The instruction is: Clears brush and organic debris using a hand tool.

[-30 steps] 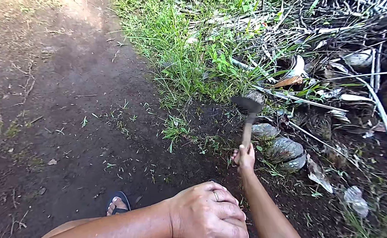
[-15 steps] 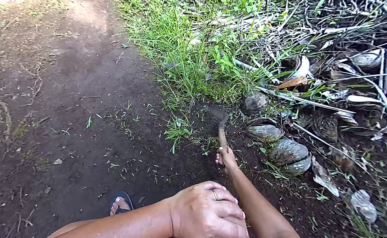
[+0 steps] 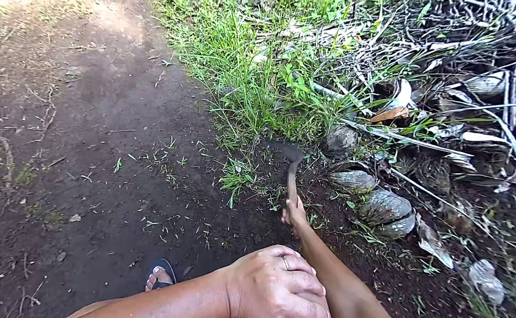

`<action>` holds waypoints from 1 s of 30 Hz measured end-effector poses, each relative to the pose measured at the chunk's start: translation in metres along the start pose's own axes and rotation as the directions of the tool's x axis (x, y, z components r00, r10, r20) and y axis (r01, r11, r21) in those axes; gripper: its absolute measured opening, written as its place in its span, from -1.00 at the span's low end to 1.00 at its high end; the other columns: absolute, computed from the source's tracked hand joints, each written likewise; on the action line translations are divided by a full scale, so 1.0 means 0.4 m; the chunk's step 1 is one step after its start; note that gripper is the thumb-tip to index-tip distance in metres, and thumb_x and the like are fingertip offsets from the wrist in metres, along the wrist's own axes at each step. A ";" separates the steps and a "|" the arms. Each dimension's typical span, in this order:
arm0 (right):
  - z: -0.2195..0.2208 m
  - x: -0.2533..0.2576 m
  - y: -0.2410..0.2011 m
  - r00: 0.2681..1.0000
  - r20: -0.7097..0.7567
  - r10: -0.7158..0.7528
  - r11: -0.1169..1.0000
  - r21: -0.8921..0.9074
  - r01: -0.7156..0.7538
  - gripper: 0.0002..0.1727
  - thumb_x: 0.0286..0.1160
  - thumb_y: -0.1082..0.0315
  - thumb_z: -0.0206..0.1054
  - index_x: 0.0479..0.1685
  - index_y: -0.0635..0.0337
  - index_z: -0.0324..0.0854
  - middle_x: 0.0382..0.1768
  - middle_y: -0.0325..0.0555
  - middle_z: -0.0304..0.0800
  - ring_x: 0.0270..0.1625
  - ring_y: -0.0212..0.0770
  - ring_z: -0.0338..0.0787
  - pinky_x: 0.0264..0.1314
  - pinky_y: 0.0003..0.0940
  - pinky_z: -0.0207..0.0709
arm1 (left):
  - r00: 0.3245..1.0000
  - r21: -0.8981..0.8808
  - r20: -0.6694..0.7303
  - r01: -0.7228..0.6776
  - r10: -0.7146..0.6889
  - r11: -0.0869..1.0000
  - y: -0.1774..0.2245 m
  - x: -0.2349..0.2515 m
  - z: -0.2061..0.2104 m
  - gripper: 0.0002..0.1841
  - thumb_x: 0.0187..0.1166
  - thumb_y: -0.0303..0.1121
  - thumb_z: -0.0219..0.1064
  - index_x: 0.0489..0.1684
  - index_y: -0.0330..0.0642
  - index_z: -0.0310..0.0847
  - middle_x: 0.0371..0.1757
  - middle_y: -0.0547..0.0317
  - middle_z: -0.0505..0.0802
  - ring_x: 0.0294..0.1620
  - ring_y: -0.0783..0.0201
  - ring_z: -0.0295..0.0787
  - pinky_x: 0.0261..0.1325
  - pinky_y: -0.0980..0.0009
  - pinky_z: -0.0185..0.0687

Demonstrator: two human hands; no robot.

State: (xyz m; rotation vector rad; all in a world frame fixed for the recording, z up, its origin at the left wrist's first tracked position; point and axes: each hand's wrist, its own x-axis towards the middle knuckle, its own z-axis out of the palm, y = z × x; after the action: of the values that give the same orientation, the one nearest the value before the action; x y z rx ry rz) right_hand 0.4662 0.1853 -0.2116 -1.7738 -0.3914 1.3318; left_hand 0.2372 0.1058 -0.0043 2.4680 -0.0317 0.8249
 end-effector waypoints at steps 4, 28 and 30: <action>-0.148 -0.093 0.039 0.999 -0.022 0.044 0.992 -0.113 -0.046 -0.27 0.87 0.19 0.10 0.94 -0.25 -0.16 -0.23 0.01 0.57 -0.55 -0.21 0.58 -0.55 -0.26 0.54 | 1.000 -0.006 0.016 -0.010 0.010 1.000 0.009 0.007 0.007 -0.52 0.71 0.12 0.06 0.14 0.07 0.83 0.25 0.03 0.89 0.47 0.01 0.70 0.63 0.04 0.39; -0.269 -0.160 0.077 0.994 -0.064 -0.089 0.983 -0.167 0.077 -0.33 0.85 0.19 0.12 0.90 -0.10 0.02 -0.22 0.06 0.66 -0.52 -0.17 0.64 -0.52 -0.20 0.59 | 0.999 0.004 0.017 -0.031 0.031 1.000 0.027 0.021 0.017 -0.52 0.71 0.13 0.07 0.13 0.07 0.84 0.25 0.03 0.89 0.48 0.00 0.69 0.64 0.04 0.39; -0.251 -0.130 0.018 0.969 -0.191 -0.156 0.988 -0.034 0.152 -0.36 0.88 0.13 0.07 0.87 -0.01 0.02 -0.31 -0.02 0.63 -0.55 -0.23 0.64 -0.53 -0.28 0.60 | 0.999 0.009 0.020 -0.030 0.030 1.000 0.028 0.024 0.017 -0.53 0.70 0.12 0.08 0.13 0.07 0.84 0.25 0.03 0.89 0.48 0.00 0.70 0.64 0.04 0.39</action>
State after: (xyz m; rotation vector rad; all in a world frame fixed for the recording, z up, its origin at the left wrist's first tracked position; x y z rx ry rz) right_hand 0.5347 0.1010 -0.1785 -1.8302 -0.4255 1.0399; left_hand 0.2469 0.0941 0.0019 2.4899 -0.0721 0.8149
